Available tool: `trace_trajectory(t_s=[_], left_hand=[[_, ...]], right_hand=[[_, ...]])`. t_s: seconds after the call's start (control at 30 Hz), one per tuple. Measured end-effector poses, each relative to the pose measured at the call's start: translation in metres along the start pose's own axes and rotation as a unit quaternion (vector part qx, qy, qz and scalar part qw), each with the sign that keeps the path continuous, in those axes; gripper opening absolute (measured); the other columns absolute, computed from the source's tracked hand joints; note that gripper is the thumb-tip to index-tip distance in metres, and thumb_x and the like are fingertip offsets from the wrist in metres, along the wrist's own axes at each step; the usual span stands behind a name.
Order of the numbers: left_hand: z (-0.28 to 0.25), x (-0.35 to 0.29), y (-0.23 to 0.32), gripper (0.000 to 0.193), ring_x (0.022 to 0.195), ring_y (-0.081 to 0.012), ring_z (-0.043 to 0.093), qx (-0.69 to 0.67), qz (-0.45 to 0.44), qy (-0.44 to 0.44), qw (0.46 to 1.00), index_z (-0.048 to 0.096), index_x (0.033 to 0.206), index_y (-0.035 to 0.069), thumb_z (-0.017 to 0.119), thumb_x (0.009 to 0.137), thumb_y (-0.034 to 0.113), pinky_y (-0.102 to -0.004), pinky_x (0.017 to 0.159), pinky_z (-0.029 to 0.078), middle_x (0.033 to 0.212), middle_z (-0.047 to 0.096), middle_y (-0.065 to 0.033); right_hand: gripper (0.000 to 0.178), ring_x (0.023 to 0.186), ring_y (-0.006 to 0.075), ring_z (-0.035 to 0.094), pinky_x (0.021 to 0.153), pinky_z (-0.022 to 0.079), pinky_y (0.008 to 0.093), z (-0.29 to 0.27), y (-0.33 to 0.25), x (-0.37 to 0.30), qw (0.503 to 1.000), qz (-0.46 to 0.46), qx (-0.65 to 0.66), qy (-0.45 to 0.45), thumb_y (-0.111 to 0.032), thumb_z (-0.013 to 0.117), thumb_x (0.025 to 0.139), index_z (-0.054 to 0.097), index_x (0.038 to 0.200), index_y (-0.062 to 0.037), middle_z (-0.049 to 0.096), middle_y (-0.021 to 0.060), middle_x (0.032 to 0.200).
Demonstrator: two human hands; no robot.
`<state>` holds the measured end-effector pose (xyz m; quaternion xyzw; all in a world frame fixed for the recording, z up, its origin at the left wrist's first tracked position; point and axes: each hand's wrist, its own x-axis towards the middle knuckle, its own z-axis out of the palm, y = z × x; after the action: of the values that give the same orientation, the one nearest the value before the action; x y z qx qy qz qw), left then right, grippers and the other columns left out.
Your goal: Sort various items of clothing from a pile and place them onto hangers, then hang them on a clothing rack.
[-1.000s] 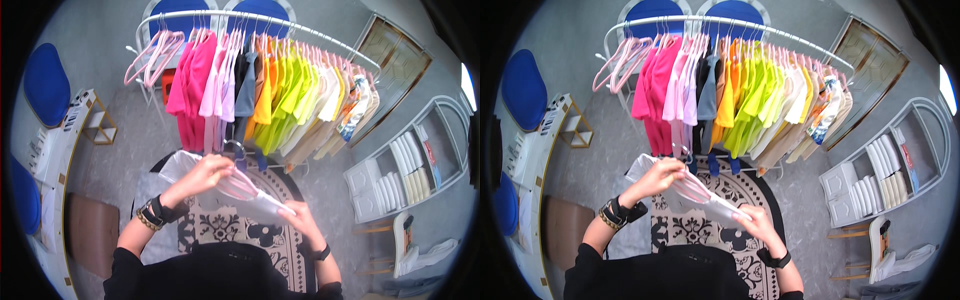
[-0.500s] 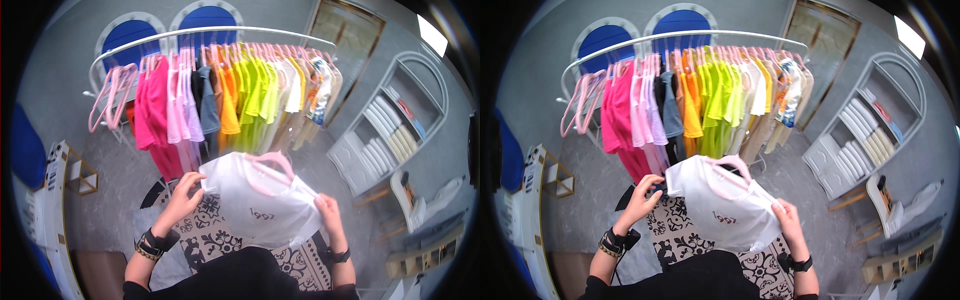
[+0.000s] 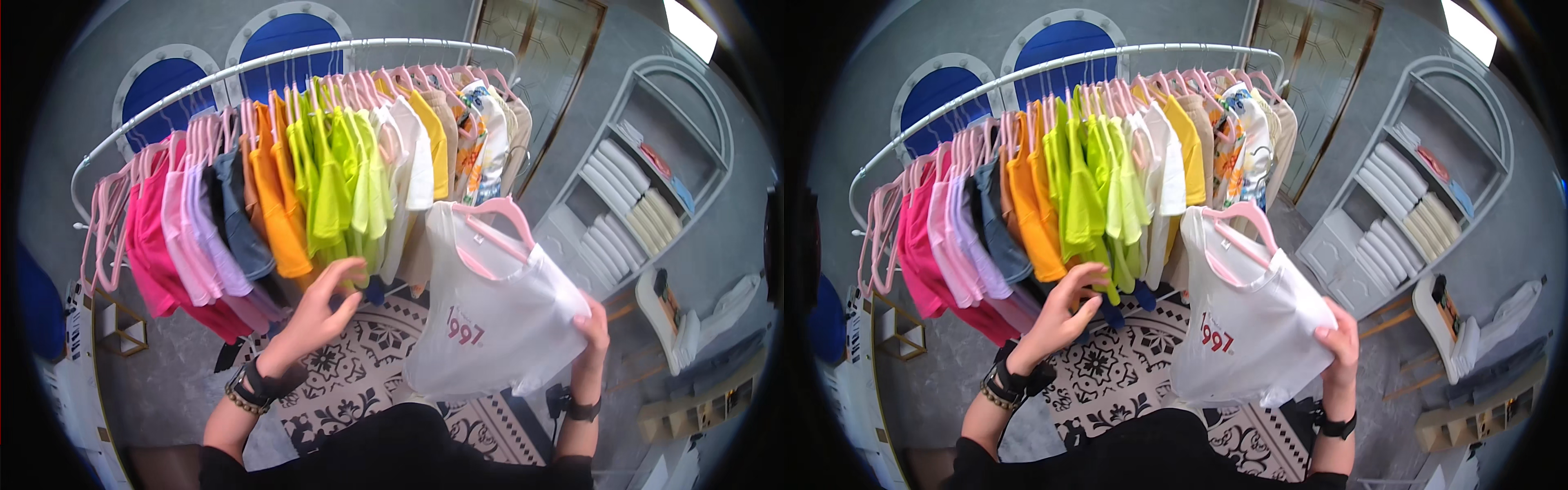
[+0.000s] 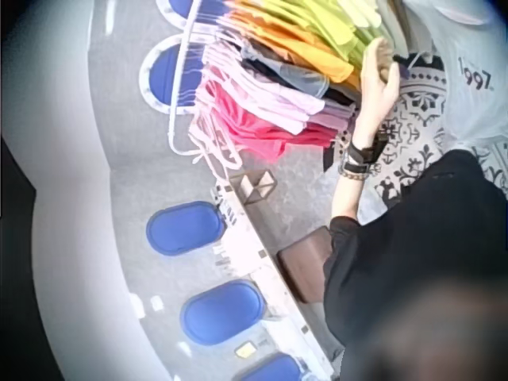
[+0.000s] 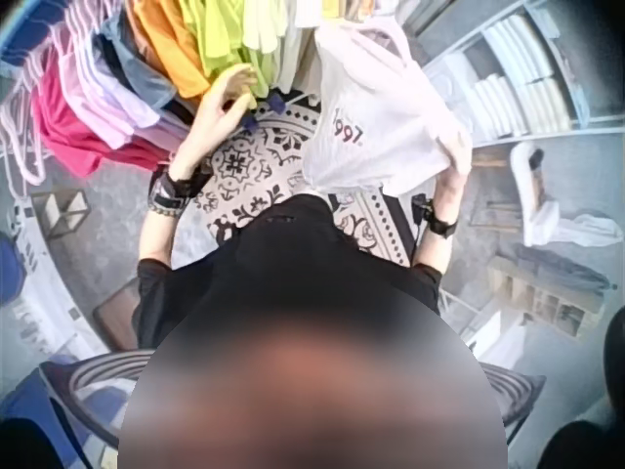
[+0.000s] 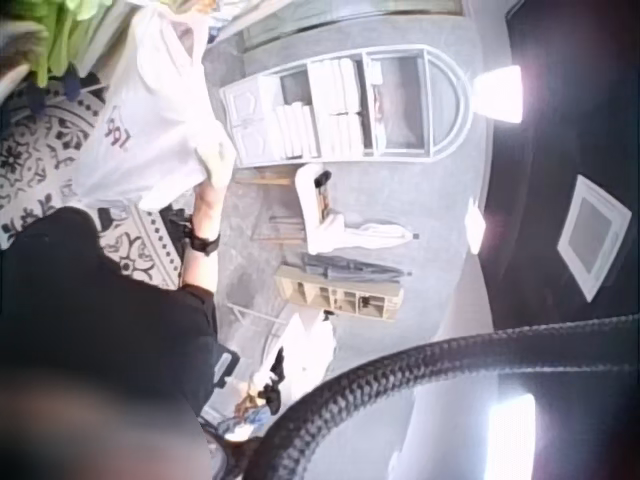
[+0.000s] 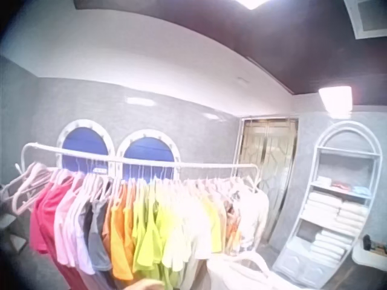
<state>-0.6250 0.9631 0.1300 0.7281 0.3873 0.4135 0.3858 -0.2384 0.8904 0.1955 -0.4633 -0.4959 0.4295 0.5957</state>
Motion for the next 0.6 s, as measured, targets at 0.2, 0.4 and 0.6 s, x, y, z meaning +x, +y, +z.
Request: trace_trajectory(t_s=[0.2,0.4,0.6], left_hand=[[0.071,0.190,-0.037,0.047,0.137,-0.0213,0.040,-0.194,0.073,0.054,0.977,0.040,0.141,0.000,0.049,0.095,-0.002,-0.0341,0.111,0.034,0.144,0.045,-0.0113],[0.062,0.284,-0.083,0.057,0.143,-0.0243,0.031,-0.165,-0.030,0.162,0.972,0.031,0.149,-0.002,0.048,0.095,0.007,-0.0322,0.115,0.025,0.154,0.033,-0.0155],[0.040,0.259,-0.094,0.064,0.146,-0.0317,0.022,-0.008,-0.009,0.247,0.969,0.018,0.152,-0.003,0.048,0.098,0.015,-0.0367,0.118,0.017,0.155,0.025,-0.0255]], right_hand=[[0.055,0.086,0.0126,0.059,0.077,0.044,0.0232,-0.025,0.007,0.087,0.989,0.059,-0.036,-0.129,-0.028,0.065,0.073,0.058,0.114,0.0079,0.065,0.0069,0.097],[0.053,0.089,0.0131,0.058,0.080,0.043,0.0244,-0.019,0.008,0.155,0.972,0.065,-0.036,-0.223,-0.027,0.062,0.077,0.057,0.117,0.0077,0.064,0.0065,0.099],[0.048,0.092,0.0133,0.057,0.082,0.042,0.0249,0.027,0.001,0.204,0.976,0.064,-0.001,-0.209,-0.023,0.058,0.082,0.056,0.119,0.0080,0.064,0.0081,0.100]])
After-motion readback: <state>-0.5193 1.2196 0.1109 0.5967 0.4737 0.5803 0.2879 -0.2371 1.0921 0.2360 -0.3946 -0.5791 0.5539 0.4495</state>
